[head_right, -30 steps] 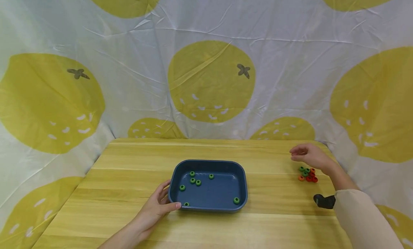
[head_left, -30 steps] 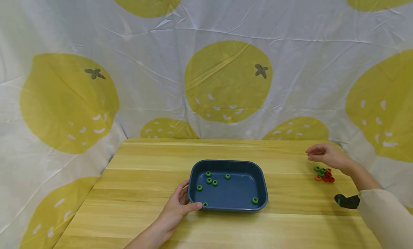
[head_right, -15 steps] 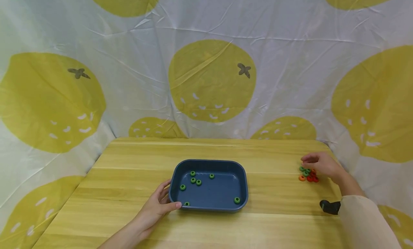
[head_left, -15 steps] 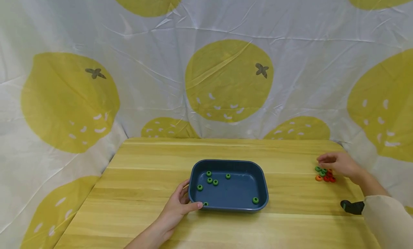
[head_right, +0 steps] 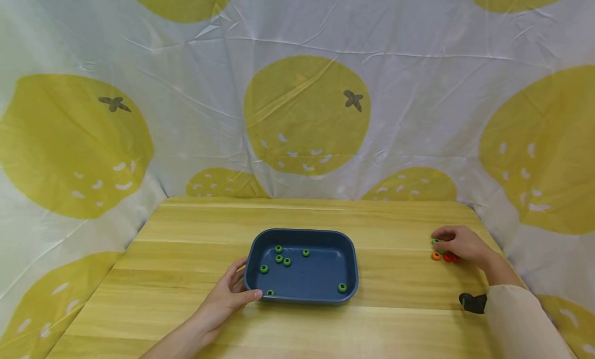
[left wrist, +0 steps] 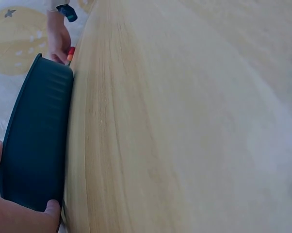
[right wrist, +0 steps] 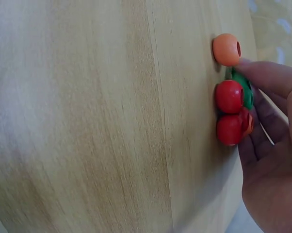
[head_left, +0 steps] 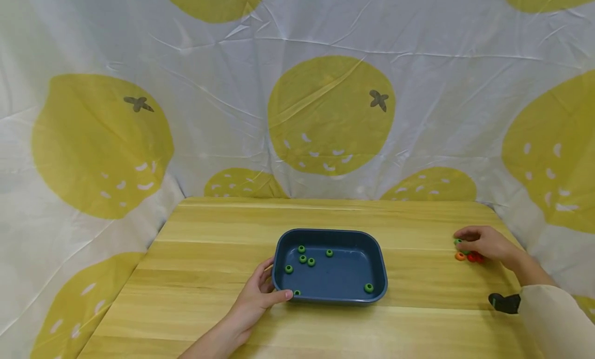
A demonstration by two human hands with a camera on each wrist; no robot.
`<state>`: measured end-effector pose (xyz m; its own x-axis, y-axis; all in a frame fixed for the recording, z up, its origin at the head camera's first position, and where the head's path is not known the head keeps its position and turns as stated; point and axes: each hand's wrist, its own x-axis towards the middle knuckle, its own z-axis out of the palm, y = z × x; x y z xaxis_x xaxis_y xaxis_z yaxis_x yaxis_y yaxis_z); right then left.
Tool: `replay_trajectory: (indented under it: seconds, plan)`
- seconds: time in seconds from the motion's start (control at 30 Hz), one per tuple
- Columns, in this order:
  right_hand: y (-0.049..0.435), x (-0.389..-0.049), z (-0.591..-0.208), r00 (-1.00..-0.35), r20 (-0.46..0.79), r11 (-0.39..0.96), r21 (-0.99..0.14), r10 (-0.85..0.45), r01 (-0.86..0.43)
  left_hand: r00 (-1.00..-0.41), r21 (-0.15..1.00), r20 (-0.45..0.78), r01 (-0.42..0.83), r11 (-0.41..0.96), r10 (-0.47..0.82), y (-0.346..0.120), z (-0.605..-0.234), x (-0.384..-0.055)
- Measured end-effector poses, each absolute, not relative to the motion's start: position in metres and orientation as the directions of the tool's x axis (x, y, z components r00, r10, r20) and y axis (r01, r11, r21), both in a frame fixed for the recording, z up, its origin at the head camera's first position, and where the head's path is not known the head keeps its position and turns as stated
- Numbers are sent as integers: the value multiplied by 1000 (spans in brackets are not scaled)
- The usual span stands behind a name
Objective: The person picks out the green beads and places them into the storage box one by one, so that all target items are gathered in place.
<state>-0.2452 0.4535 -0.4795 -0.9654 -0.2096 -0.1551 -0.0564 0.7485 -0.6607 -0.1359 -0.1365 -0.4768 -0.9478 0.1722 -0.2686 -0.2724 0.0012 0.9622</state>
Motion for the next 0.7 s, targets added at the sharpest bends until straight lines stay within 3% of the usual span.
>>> replay_trajectory:
  seconds: [0.7]
  plan:
    - [450,-251,-471,-969,-125,771,-631,-213,-88,-947,963,-264,-269,0,182,-137,-475,-135]
